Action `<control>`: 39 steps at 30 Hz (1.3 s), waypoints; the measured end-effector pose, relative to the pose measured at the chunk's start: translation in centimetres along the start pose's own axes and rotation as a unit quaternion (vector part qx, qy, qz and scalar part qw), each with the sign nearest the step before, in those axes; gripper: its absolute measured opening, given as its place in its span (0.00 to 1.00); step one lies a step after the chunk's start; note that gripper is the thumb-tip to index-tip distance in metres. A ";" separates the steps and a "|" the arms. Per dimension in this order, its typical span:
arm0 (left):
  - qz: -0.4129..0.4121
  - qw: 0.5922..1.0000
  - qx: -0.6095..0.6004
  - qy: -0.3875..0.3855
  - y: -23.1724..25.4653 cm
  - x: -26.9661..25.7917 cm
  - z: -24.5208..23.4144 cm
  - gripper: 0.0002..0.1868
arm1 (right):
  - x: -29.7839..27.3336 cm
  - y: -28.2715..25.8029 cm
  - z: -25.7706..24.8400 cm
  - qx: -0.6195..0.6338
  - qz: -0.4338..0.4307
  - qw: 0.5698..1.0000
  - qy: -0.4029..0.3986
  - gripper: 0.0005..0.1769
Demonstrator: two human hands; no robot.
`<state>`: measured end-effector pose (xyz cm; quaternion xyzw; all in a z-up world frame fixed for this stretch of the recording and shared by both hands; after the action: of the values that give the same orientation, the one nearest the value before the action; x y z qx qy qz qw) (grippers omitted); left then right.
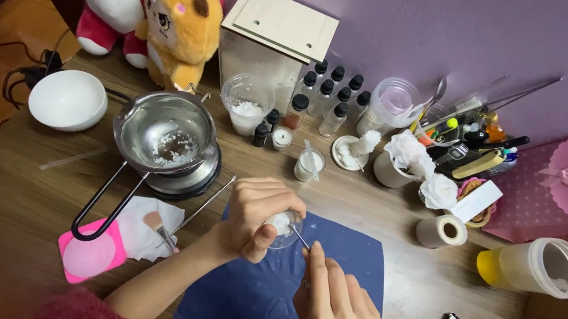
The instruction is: Using a thin metal spatula to scrape the remaining powder out of a small glass jar into a metal melting pot.
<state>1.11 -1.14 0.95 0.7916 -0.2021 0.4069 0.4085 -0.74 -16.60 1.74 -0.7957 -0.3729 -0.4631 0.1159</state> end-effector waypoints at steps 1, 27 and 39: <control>-0.001 1.000 0.007 0.010 0.0 -0.1 0.2 0.39 | 0.0 0.0 0.0 -0.008 0.003 1.000 0.001 0.07; -0.042 0.999 0.000 0.017 -0.5 -0.7 2.0 0.36 | -0.3 1.3 0.0 0.002 0.082 0.987 -0.142 0.09; 0.020 0.999 0.042 -0.026 0.5 0.2 0.9 0.17 | 0.0 3.5 0.1 0.246 0.182 0.927 -0.215 0.05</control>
<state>1.36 -2.14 0.99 0.8140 -0.2112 0.4024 0.3617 1.80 -18.97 2.26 -0.8768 -0.3403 -0.1452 0.3073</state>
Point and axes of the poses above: each hand's wrist, its own x-axis towards the middle knuckle, its own z-axis out of the palm, y = z × x, the point moved 1 cm from there along x, towards the middle knuckle, and after that the axes turned 5 degrees about x, right-handed, at the moved point
